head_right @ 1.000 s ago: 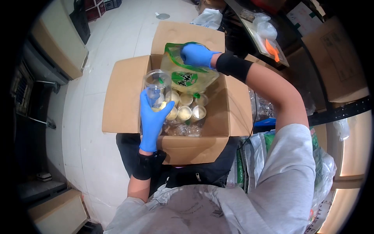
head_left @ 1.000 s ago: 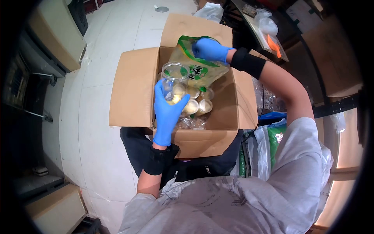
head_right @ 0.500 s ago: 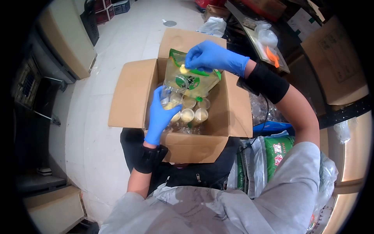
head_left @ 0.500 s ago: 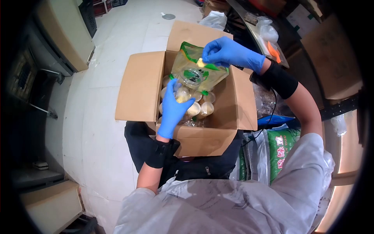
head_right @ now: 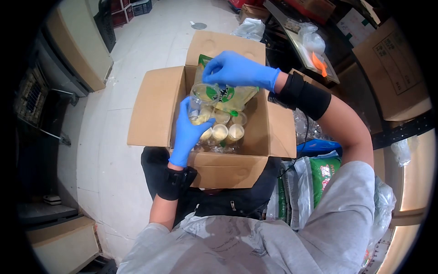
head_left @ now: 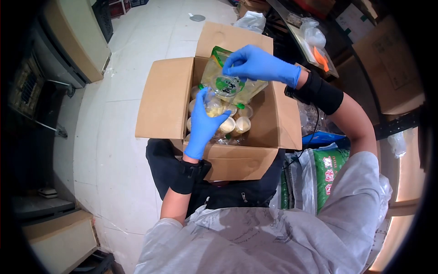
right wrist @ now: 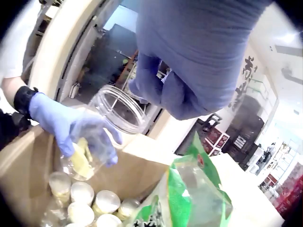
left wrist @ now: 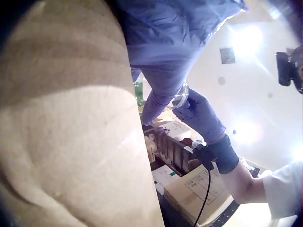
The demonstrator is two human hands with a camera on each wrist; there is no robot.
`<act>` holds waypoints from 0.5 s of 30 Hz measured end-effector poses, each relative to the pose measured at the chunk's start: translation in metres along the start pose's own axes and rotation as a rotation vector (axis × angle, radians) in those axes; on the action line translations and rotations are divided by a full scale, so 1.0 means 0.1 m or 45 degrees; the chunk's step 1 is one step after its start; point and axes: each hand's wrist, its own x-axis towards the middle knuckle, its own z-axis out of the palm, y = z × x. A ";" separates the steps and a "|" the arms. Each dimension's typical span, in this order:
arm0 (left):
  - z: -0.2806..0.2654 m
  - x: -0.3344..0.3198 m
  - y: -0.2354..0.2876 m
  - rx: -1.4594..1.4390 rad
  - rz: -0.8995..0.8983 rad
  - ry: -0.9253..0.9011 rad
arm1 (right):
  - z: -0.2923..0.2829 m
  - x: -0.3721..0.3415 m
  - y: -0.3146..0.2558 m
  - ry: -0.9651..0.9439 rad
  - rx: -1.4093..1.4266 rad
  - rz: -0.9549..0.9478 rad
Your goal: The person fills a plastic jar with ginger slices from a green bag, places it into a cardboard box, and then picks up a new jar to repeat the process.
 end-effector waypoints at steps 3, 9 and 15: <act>0.00 -0.01 0.05 -0.029 -0.031 0.008 | -0.22 0.28 0.48 0.077 -0.077 0.010; 0.00 -0.03 0.09 -0.038 -0.008 -0.004 | -0.15 0.65 1.23 0.073 -0.765 -0.349; 0.02 -0.12 0.10 -0.022 0.143 -0.305 | 0.06 1.11 1.52 -0.292 -0.647 -0.142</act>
